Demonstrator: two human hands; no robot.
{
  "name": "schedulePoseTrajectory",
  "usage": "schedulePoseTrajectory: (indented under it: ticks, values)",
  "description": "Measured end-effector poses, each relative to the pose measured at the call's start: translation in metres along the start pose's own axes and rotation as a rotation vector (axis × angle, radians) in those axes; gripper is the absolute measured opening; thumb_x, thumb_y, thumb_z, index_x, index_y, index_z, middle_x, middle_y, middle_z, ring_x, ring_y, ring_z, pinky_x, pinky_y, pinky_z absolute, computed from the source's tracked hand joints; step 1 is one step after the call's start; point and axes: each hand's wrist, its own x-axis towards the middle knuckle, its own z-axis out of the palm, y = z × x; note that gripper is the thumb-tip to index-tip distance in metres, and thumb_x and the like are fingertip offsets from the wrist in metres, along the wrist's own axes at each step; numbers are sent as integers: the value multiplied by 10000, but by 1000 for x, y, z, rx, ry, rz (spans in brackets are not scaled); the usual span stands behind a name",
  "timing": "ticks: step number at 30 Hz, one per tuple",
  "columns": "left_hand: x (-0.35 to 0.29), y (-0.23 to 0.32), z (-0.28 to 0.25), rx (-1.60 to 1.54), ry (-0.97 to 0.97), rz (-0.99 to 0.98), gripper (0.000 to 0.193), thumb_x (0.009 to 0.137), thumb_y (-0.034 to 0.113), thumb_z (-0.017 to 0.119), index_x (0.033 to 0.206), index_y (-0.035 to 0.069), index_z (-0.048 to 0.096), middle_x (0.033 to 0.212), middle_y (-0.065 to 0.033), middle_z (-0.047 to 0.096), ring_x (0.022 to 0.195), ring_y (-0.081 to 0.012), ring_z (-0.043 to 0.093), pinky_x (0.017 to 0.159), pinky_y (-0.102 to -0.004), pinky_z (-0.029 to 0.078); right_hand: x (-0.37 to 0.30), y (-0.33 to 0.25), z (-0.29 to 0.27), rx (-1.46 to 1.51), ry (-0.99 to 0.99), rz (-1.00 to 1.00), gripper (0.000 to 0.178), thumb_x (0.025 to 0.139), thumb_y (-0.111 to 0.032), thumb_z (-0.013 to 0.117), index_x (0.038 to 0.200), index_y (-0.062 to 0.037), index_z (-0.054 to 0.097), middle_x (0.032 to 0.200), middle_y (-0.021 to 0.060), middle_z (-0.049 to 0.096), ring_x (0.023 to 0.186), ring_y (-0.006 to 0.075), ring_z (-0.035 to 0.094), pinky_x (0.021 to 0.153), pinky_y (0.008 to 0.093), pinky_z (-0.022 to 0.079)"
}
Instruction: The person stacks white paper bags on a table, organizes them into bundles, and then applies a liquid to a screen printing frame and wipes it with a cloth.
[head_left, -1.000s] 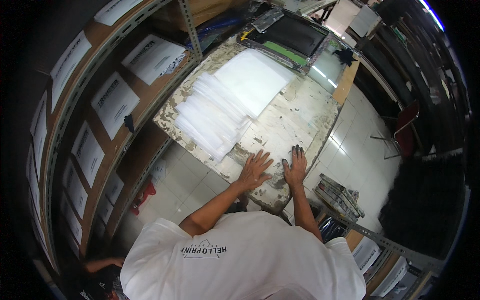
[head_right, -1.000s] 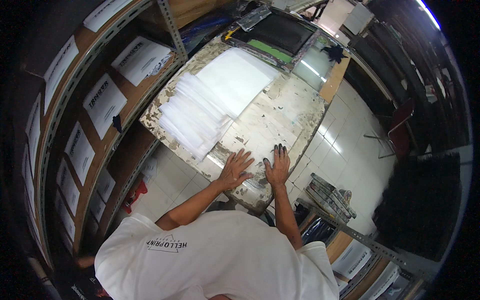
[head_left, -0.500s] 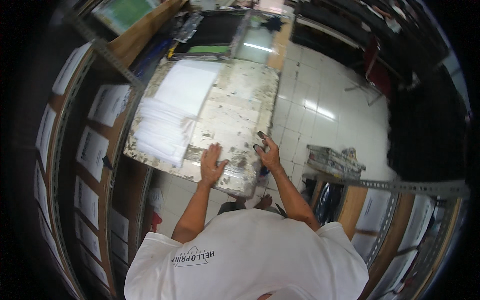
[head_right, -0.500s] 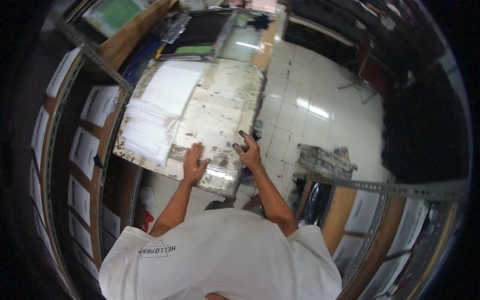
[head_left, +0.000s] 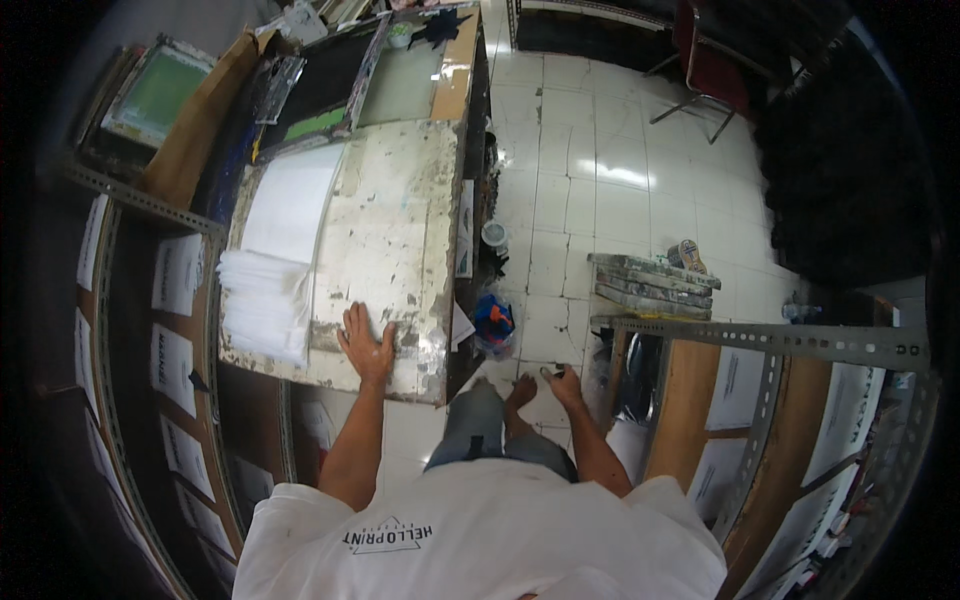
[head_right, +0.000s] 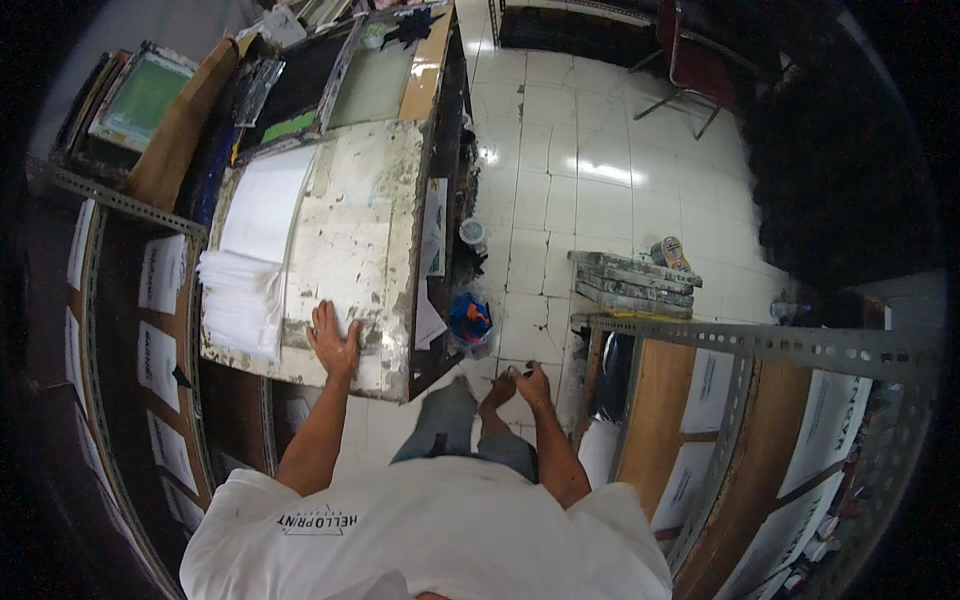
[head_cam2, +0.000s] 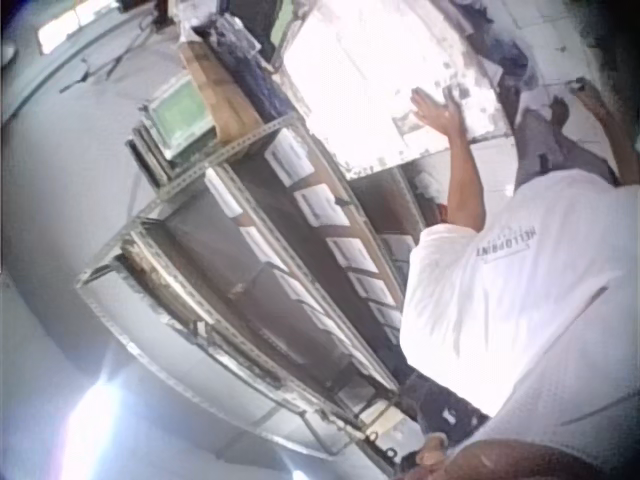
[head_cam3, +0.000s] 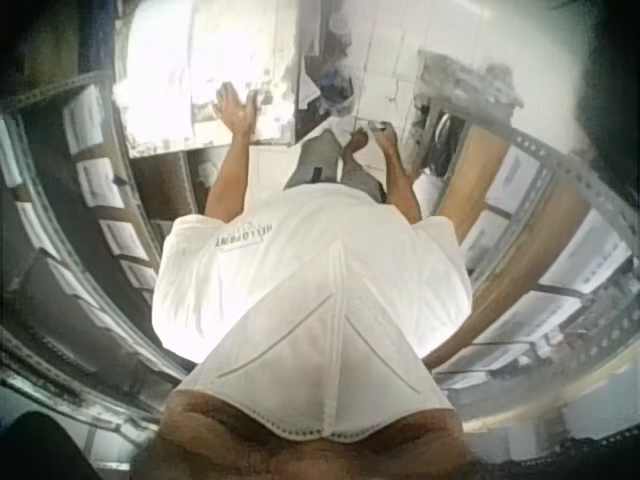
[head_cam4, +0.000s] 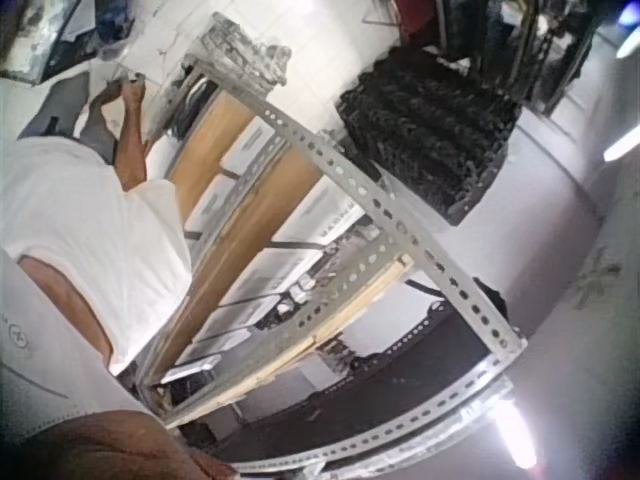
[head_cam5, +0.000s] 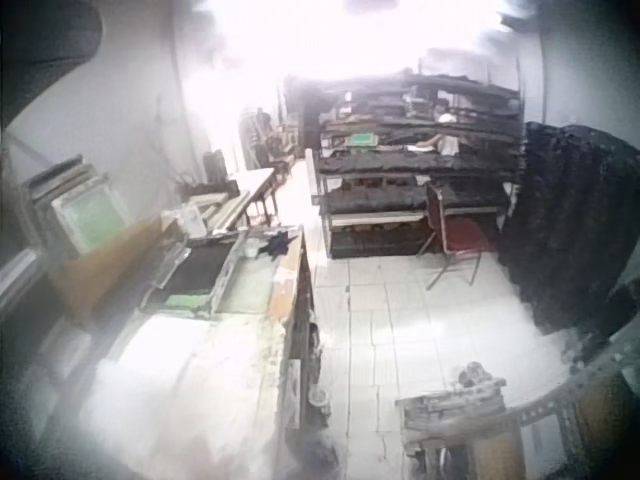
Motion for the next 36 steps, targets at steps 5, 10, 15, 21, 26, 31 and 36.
schedulePoseTrajectory:
  ticks: [5,10,15,21,26,31,36]
  values:
    - [1,4,1,-33,32,32,718,863,379,662,1426,1,424,1488,-183,409,1419,-371,296,1155,-552,118,55,30,56,306,-38,8,732,857,-526,651,1295,47,525,1189,221,624,1140,331,580,961,401,450]
    - [2,1,1,-19,16,26,713,855,354,674,1429,13,424,1489,-178,409,1426,-360,289,1155,-553,124,98,12,50,324,-34,201,759,843,-531,662,1273,78,524,1210,236,611,1140,320,581,924,413,474]
    - [-7,-3,-4,-24,29,-25,721,846,355,680,1430,18,424,1478,-180,421,1426,-356,288,1165,-537,111,72,-92,-13,349,-87,391,905,733,-617,726,1338,21,511,1342,231,526,1234,407,497,959,531,436]
    - [-2,5,-6,-33,29,-20,722,850,358,667,1434,15,419,1486,-177,417,1426,-354,297,1168,-532,119,145,-95,-37,525,-393,261,674,763,-376,806,1195,84,572,1019,142,654,887,200,620,766,380,516]
    - [4,11,-1,-98,26,-41,693,845,362,654,1404,-1,462,1463,-185,449,1413,-365,321,1171,-525,120,201,-115,-59,13,-190,-240,525,773,-361,807,1041,56,635,920,139,675,761,195,638,654,351,521]
    - [3,16,-1,-65,9,-98,719,839,396,632,1394,-28,461,1464,-221,433,1413,-399,308,1162,-551,119,281,-108,-135,-306,-246,-51,513,739,-379,827,1002,33,669,818,141,695,705,239,665,646,391,532]
    - [29,53,39,4,79,-512,723,894,444,570,1417,-34,428,1496,-213,394,1438,-410,248,1156,-572,102,347,-79,-235,-442,-73,-26,514,764,-391,791,989,57,680,915,181,702,841,271,683,755,414,540]
